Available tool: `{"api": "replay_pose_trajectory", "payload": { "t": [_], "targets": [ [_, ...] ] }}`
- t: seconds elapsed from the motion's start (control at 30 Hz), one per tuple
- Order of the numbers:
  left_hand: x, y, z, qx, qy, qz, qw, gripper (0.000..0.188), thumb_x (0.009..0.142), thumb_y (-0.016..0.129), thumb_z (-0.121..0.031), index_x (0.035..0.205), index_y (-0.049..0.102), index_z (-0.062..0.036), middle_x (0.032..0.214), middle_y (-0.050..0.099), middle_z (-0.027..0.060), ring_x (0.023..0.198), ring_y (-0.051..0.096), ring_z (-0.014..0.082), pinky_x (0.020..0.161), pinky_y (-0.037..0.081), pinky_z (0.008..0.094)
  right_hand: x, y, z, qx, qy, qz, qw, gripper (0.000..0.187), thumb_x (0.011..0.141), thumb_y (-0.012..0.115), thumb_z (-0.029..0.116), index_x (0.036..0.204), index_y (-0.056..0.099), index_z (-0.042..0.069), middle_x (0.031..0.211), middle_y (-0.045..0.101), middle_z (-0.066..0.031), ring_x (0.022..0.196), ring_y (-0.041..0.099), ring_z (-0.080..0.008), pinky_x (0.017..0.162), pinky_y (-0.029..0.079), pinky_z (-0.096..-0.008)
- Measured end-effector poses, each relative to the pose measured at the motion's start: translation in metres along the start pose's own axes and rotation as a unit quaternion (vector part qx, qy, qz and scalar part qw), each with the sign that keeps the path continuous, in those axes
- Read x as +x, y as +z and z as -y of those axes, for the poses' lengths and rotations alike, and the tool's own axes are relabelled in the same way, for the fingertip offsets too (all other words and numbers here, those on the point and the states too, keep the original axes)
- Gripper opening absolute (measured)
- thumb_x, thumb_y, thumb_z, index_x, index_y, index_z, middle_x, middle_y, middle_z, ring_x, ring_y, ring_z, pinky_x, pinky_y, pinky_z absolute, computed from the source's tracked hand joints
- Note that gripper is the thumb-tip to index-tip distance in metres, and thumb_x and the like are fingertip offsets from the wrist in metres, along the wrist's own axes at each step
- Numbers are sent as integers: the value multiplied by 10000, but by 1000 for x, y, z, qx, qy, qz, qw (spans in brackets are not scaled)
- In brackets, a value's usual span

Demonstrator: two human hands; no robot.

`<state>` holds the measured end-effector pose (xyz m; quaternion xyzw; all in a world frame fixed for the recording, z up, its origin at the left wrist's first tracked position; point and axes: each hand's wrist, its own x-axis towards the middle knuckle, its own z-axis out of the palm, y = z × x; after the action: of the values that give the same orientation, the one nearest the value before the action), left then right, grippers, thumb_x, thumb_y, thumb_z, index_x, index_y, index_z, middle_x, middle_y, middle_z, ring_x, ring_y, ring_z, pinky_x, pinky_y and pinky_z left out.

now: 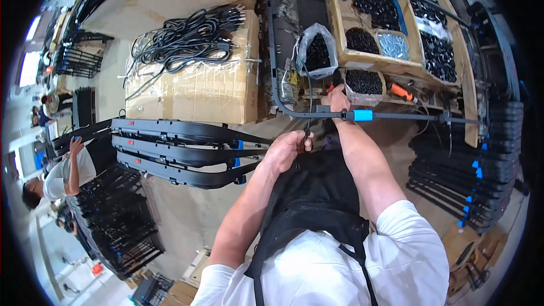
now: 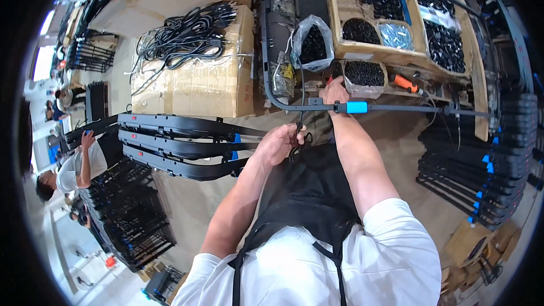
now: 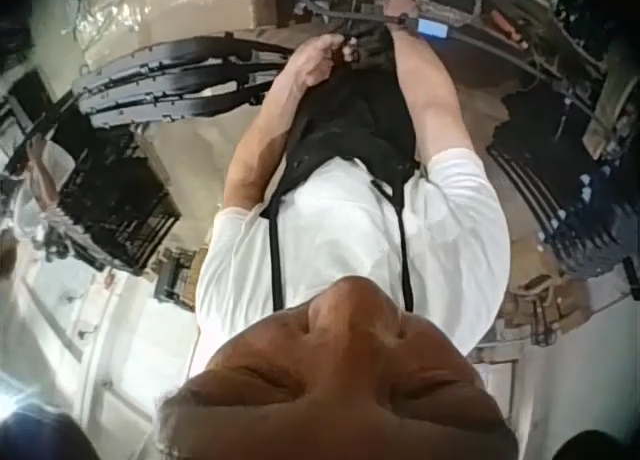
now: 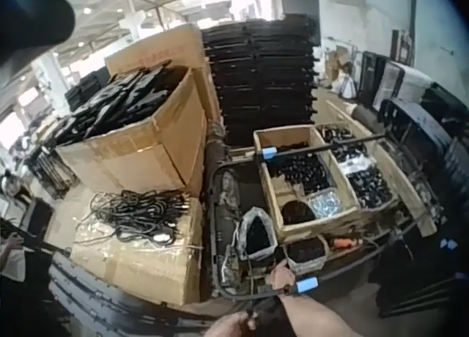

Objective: Assemble plastic covers onto a metal frame using a power screwdriver and secure wiring with ties.

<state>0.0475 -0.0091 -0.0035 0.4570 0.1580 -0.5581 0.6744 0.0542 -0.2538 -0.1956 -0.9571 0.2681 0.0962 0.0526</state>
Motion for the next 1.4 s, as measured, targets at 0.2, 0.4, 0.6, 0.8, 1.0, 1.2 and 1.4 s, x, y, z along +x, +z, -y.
{"api": "replay_pose_trajectory", "payload": {
  "t": [0.2,0.4,0.6,0.8,1.0,1.2,1.4],
  "targets": [
    [28,47,3,-35,-42,90,994,258,1038,556,-218,1098,699,-13,847,676,24,796,625,164,828,501,317,38,71,-107,-150,-20,101,983,523,884,713,363,1163,614,-69,1013,769,-246,936,765,-412,851,581,-565],
    [5,-5,7,-66,-35,-44,996,250,1036,567,-218,1101,700,-16,825,664,15,780,621,166,819,497,325,-149,-53,-4,417,177,118,884,373,999,616,352,1190,674,38,1058,732,-247,1025,704,-446,891,550,-502],
    [6,6,8,-9,-10,-30,999,262,1042,584,-215,1141,682,7,892,676,37,855,632,191,868,517,328,-245,-143,-40,404,54,147,901,570,987,582,247,1515,484,56,1249,682,-258,1200,631,-453,1029,502,-520],
    [1,10,14,45,50,-61,996,277,1052,597,-238,1156,689,2,915,693,43,894,661,187,873,527,330,-246,-192,-18,394,-21,136,909,689,959,554,91,1615,344,72,1357,610,-248,1296,568,-442,1069,482,-499],
    [2,13,16,45,59,-100,992,246,1039,591,-192,1115,716,6,868,704,43,803,658,166,779,519,294,-219,-215,-29,487,-113,80,862,547,944,661,169,1477,568,87,1255,710,-228,1163,671,-413,999,529,-463],
    [6,13,15,67,76,-96,990,285,1042,605,-227,1141,692,25,861,678,46,814,640,174,813,524,312,-176,-214,-46,375,-192,115,900,520,934,632,169,1451,607,130,1209,723,-223,1102,680,-438,949,546,-505],
    [6,4,20,54,88,-92,990,262,1033,617,-198,1158,679,24,875,683,43,820,643,171,807,525,311,-165,-243,-40,344,-167,149,912,505,935,613,164,1439,622,133,1161,732,-227,1082,680,-441,936,543,-527]
  ]
}}
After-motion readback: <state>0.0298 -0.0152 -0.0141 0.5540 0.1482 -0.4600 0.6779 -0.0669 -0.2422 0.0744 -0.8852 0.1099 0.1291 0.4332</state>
